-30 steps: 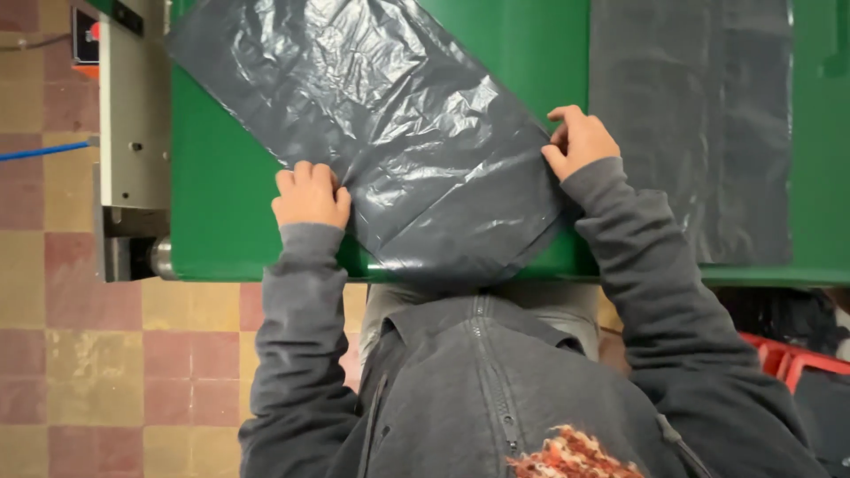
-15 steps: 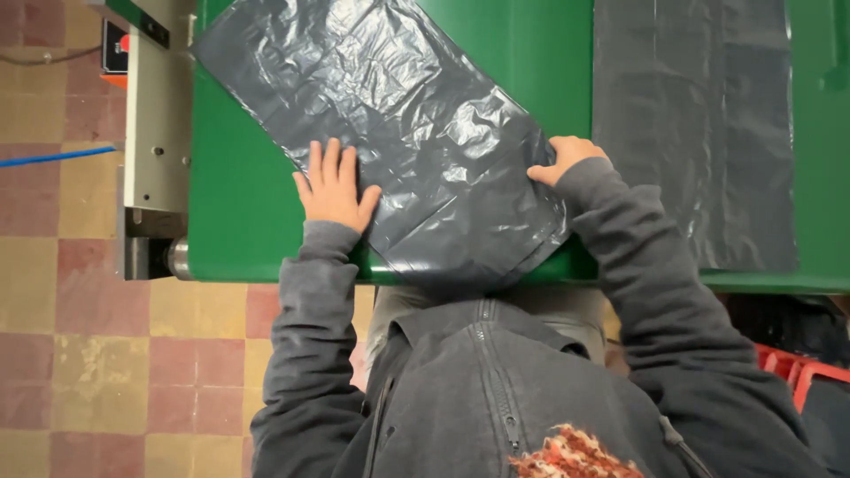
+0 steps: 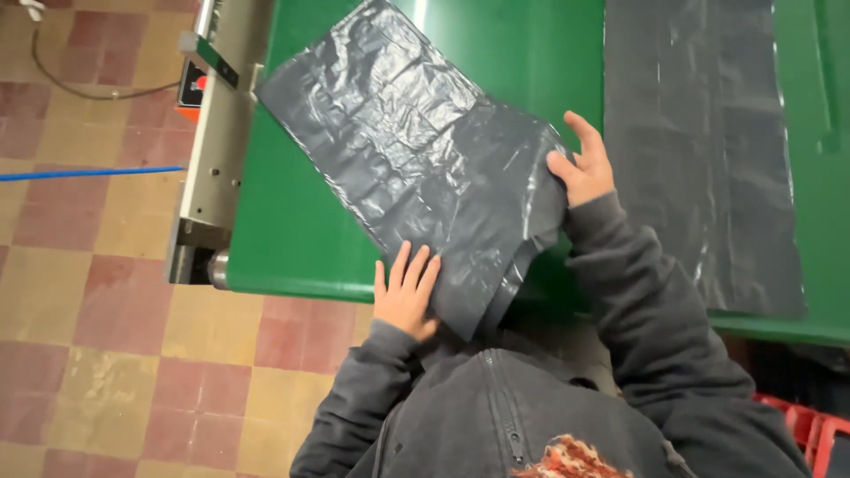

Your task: Folding plastic bags from a conveyor belt and organizing them into a red plastic crate.

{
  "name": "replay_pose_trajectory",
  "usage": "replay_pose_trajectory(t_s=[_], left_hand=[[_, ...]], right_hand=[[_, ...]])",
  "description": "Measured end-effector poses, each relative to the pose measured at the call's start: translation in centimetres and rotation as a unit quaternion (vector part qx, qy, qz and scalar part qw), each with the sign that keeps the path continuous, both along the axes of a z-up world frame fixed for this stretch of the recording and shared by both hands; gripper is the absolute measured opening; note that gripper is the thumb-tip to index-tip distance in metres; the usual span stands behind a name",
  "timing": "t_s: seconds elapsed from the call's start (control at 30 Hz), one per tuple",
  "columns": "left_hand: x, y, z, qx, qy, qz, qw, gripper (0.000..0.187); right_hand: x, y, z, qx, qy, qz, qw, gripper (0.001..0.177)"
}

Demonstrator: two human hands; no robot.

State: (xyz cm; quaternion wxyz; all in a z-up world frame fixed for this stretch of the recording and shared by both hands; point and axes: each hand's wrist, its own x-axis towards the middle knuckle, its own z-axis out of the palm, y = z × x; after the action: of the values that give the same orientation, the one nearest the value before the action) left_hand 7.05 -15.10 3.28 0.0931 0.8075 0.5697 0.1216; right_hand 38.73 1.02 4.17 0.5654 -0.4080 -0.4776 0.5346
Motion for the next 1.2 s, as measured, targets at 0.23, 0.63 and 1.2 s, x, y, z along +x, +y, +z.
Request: replay_pose_trajectory(t_s=[0.23,0.63,1.2], left_hand=[[-1.2,0.5,-0.1,0.092,-0.225,-0.025,0.970,0.066],[-8.6,10.5,-2.7,0.016,-0.496,0.186,0.848,0.019],[-10.5,18.9,-0.5,0.104,-0.236,0.306,0.917,0.052]], right_hand=[[5.0,-3.1,-4.5,-0.062,0.048,0.009,0.997,0.024],[3.5,3.9,2.1,-0.221,0.106,0.217,0.945,0.053],[-12.3,26.4,-4.2,0.075,-0.659,0.079,0.744,0.094]])
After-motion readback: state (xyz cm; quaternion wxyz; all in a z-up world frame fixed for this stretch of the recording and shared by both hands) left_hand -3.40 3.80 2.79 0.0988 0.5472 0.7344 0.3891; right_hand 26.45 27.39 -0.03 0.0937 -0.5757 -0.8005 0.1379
